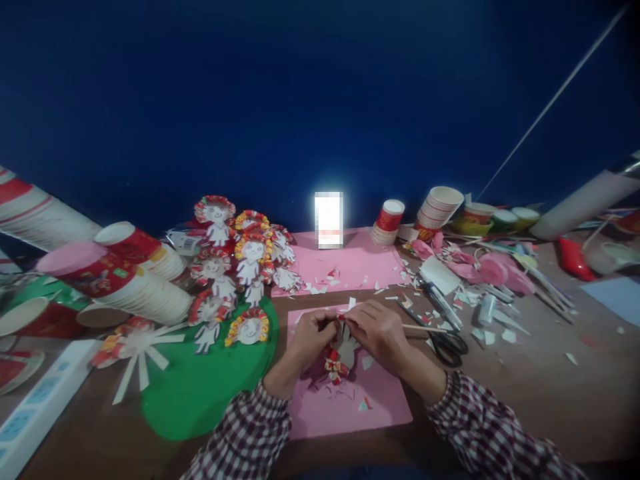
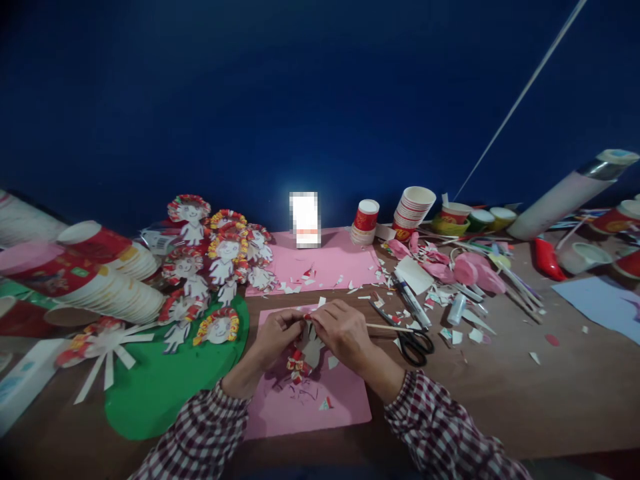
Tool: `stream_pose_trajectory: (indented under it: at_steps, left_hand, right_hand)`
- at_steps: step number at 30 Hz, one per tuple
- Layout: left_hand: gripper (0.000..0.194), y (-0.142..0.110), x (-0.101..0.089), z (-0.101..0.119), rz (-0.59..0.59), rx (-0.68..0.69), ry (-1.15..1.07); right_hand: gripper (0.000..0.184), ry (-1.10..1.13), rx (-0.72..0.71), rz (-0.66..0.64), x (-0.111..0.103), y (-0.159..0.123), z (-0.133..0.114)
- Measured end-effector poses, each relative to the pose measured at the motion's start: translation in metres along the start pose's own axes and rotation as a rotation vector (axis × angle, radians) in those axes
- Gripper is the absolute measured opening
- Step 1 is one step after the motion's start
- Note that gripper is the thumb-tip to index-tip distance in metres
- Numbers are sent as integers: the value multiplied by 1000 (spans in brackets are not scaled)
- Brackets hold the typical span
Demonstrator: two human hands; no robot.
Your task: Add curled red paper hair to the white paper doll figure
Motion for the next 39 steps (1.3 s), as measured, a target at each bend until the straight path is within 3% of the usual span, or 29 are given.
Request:
stream_pose_trajectory:
  at_steps: [7,11,39]
  left_hand:
    - [32,0,-2,-2,65,36,66]
    - [31,1,-2,-3,100,50,120]
    - [22,1,0,-3,80,-4,-79]
  right_hand:
    - [13,-47,-22,-11,1,-2,-2]
    - [13,-53,-26,-21,-1,0,-3]
    - [10,-19,52,-42,0,0,-2]
Point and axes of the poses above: each hand's wrist, its own y-axis towards the middle knuckle, its own x-axis out of the palm, z = x × y, the point moved 2 cm from there along y, towards the middle knuckle, and after that the axes turned 5 degrees about y, right-handed, at the moved point
